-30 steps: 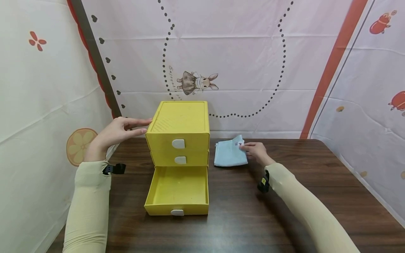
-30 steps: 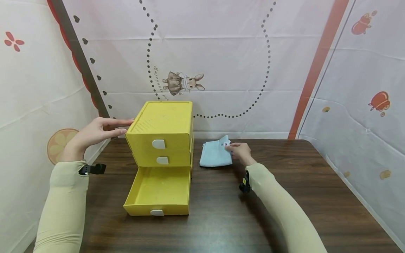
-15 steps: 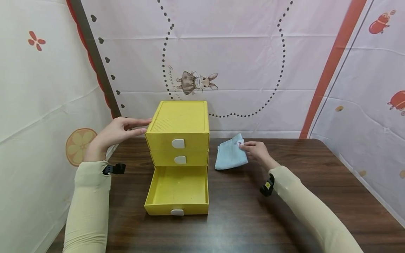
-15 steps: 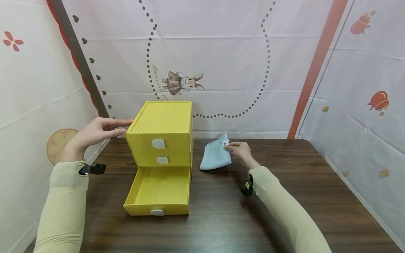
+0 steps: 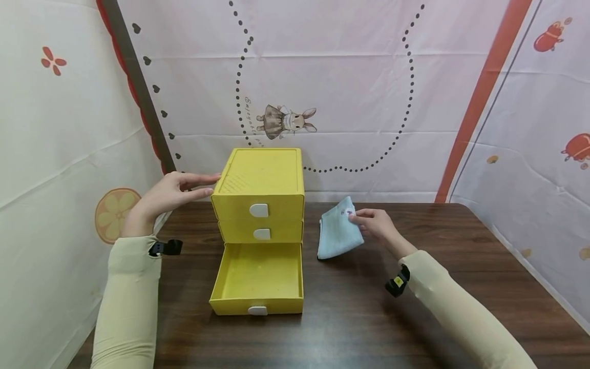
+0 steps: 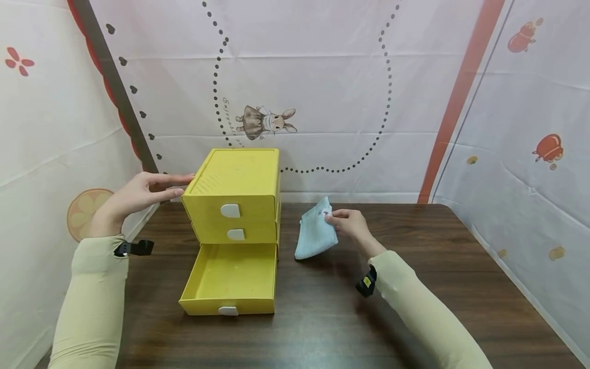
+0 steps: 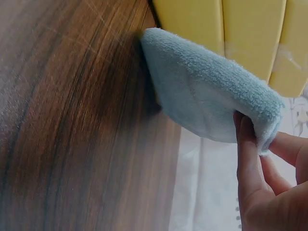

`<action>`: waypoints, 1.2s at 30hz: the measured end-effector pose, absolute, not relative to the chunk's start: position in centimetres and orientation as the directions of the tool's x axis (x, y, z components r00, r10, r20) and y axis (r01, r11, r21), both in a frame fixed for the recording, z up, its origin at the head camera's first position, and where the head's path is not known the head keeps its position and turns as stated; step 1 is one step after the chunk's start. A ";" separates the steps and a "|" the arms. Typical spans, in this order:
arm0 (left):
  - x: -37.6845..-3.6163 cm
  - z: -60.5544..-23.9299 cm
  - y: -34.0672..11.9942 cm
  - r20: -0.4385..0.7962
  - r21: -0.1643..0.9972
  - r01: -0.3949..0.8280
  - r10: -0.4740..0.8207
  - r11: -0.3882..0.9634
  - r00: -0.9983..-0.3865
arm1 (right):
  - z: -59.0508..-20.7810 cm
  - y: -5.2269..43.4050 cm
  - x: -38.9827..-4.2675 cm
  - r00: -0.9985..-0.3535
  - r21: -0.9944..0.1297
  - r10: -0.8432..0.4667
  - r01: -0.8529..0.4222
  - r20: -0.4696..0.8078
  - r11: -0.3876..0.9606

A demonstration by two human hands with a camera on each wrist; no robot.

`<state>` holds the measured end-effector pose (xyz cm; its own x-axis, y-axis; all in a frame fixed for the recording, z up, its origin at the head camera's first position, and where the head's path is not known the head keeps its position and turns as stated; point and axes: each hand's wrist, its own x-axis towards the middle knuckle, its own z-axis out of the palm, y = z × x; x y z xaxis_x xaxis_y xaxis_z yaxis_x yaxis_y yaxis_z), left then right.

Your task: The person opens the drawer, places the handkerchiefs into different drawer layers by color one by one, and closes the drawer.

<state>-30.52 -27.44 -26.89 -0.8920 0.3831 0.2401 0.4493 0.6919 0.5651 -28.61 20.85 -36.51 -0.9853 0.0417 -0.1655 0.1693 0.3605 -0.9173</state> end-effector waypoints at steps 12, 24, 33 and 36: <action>-30.3 -26.8 -27.3 0.250 0.563 0.460 0.389 0.686 -0.886 | -35.7 20.7 -26.4 -0.991 -0.930 -0.033 0.110 -0.130 0.351; -30.5 -26.8 -27.3 0.253 0.567 0.470 0.400 0.676 -0.881 | -34.3 20.7 -23.9 -0.985 -0.941 -0.117 0.082 -0.126 0.329; -30.5 -26.9 -27.3 0.246 0.570 0.460 0.393 0.681 -0.886 | -33.5 20.6 -22.5 -0.976 -0.943 -0.199 0.019 -0.090 0.333; -30.4 -26.8 -27.3 0.248 0.573 0.462 0.394 0.677 -0.885 | -33.3 20.5 -22.0 -0.972 -0.947 -0.222 0.005 -0.081 0.322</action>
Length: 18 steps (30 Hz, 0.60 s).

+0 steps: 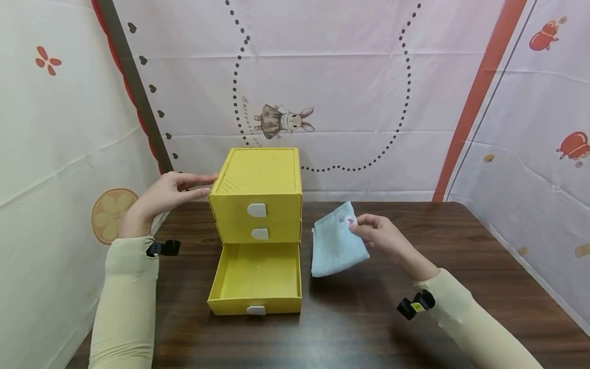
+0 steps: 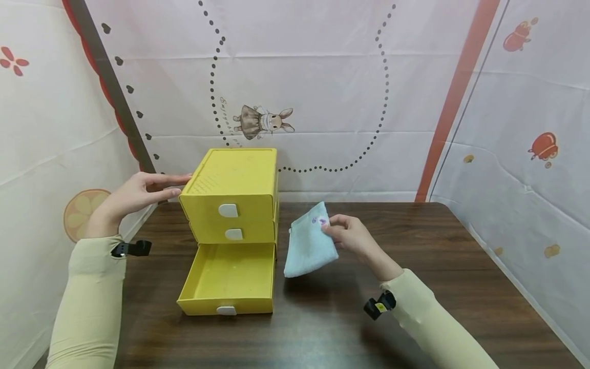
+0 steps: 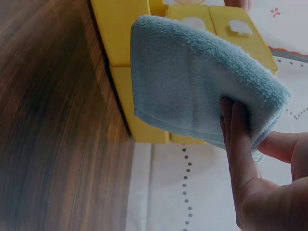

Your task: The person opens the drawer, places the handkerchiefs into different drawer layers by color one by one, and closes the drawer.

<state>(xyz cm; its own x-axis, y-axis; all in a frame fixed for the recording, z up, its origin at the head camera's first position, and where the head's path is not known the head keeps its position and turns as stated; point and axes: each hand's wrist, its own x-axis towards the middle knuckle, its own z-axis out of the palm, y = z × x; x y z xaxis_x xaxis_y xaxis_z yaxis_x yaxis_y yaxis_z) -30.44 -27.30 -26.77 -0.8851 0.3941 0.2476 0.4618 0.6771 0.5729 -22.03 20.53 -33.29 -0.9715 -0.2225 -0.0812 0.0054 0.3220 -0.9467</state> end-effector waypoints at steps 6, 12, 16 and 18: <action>-30.4 -26.7 -27.2 0.250 0.572 0.467 0.399 0.674 -0.882 | -32.6 20.0 -21.2 -0.961 -0.952 -0.265 -0.009 -0.077 0.307; -30.4 -26.8 -27.2 0.245 0.573 0.460 0.393 0.679 -0.886 | -32.2 19.2 -20.7 -0.944 -0.969 -0.319 0.008 -0.088 0.245; -30.5 -26.8 -27.2 0.245 0.568 0.460 0.393 0.682 -0.886 | -32.1 18.8 -20.4 -0.934 -0.977 -0.347 0.016 -0.091 0.213; -30.5 -26.8 -27.2 0.247 0.569 0.462 0.394 0.680 -0.885 | -32.0 18.6 -20.2 -0.930 -0.978 -0.356 0.019 -0.094 0.207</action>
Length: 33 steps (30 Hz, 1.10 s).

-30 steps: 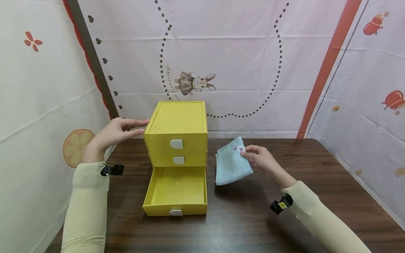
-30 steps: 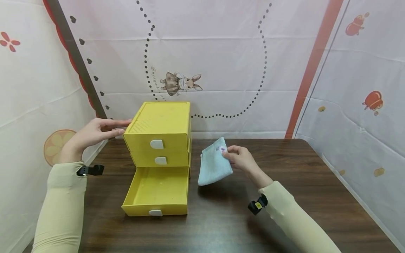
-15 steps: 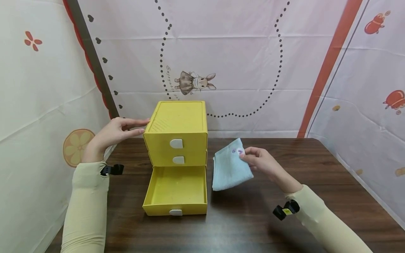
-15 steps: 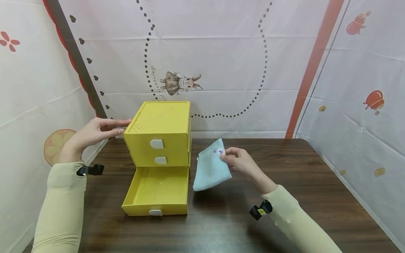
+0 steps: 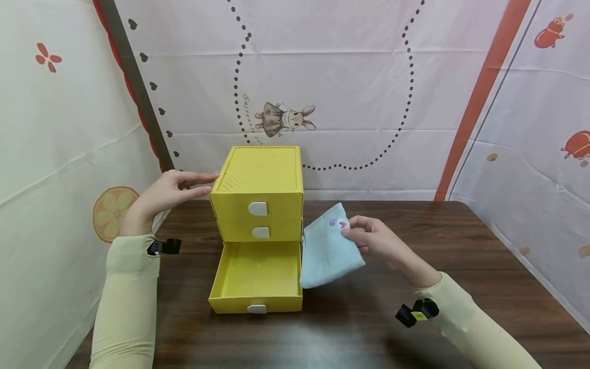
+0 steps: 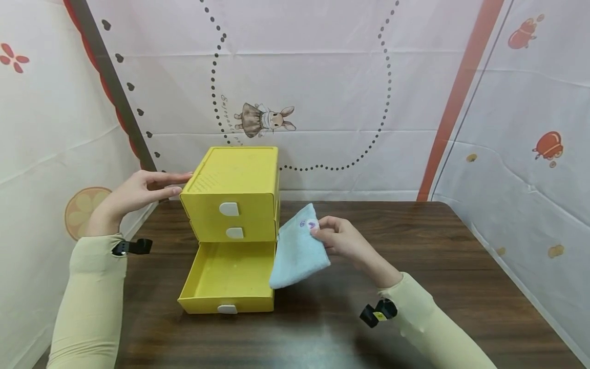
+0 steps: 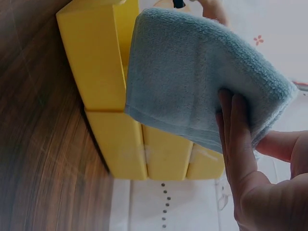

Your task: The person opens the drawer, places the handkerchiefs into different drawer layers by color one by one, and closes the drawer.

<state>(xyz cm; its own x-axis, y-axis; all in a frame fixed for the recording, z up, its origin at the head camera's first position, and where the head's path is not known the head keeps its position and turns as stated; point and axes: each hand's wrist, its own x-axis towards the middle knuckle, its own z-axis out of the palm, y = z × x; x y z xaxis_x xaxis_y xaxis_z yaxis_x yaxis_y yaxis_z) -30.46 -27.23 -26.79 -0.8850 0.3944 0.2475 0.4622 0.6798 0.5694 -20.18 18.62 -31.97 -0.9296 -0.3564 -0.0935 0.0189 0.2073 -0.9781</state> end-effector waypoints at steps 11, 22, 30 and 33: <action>-30.3 -26.8 -27.2 0.251 0.575 0.465 0.395 0.673 -0.884 | -31.9 16.8 -19.4 -0.893 -0.982 -0.436 0.026 -0.108 0.190; -30.3 -26.7 -27.3 0.249 0.571 0.460 0.390 0.680 -0.887 | -32.5 14.9 -20.0 -0.877 -0.984 -0.467 0.029 -0.110 0.178; -30.3 -26.7 -27.3 0.254 0.568 0.470 0.399 0.676 -0.881 | -33.0 13.5 -20.4 -0.860 -0.986 -0.494 0.058 -0.127 0.153; -30.4 -26.7 -27.3 0.253 0.573 0.469 0.399 0.672 -0.881 | -33.2 12.9 -20.5 -0.858 -0.987 -0.498 0.067 -0.130 0.144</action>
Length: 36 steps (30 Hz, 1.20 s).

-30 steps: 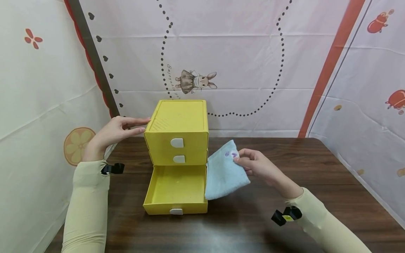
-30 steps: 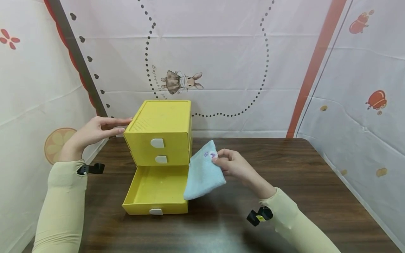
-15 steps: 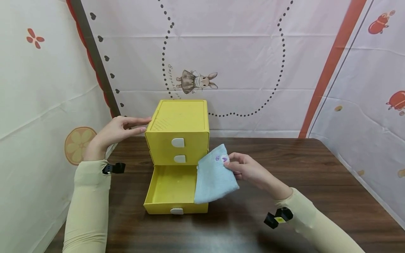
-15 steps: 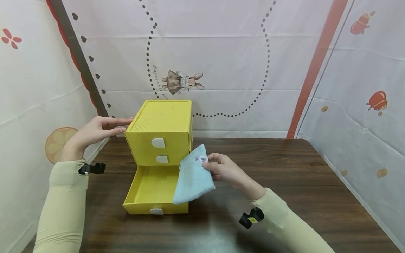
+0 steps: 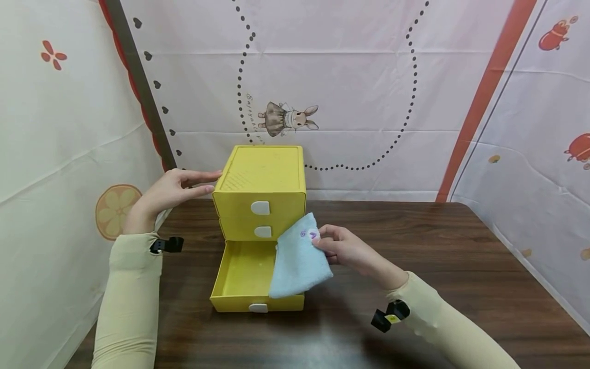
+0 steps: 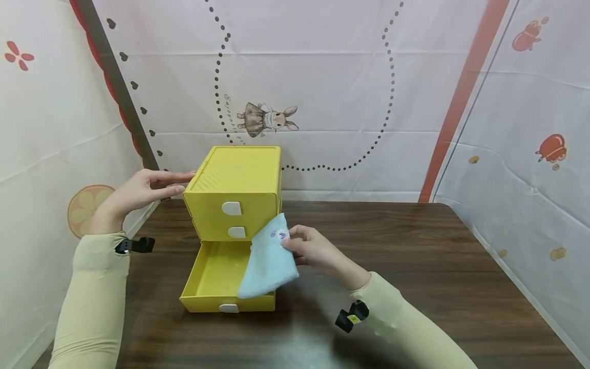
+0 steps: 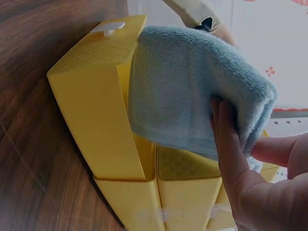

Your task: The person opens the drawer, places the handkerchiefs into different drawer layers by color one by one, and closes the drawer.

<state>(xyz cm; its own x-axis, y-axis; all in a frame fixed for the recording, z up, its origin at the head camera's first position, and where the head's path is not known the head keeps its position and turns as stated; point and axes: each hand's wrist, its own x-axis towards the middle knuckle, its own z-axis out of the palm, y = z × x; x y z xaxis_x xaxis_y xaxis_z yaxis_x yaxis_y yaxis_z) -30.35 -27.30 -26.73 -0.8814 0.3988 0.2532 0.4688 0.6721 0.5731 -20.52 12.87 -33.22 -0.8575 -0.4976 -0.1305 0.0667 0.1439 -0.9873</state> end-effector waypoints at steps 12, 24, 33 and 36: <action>-30.4 -26.8 -27.3 0.251 0.584 0.467 0.400 0.664 -0.882 | -33.8 11.0 -21.2 -0.844 -0.986 -0.512 0.115 -0.160 0.119; -30.5 -26.8 -27.4 0.262 0.572 0.485 0.413 0.661 -0.872 | -34.4 9.6 -21.9 -0.816 -0.984 -0.549 0.148 -0.180 0.104; -30.5 -26.7 -27.4 0.255 0.578 0.474 0.405 0.664 -0.878 | -35.3 8.2 -22.1 -0.809 -0.976 -0.545 0.188 -0.219 0.112; -30.5 -26.7 -27.4 0.252 0.583 0.474 0.408 0.660 -0.878 | -35.7 7.8 -22.1 -0.806 -0.974 -0.547 0.204 -0.227 0.102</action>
<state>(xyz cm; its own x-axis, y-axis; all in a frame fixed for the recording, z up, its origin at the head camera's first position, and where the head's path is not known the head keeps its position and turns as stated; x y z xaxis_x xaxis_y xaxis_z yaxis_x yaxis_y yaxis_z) -30.52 -27.42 -26.74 -0.8775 0.4079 0.2521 0.4741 0.6596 0.5832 -22.10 7.79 -35.71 -0.8060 -0.5467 -0.2268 0.2044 0.1025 -0.9735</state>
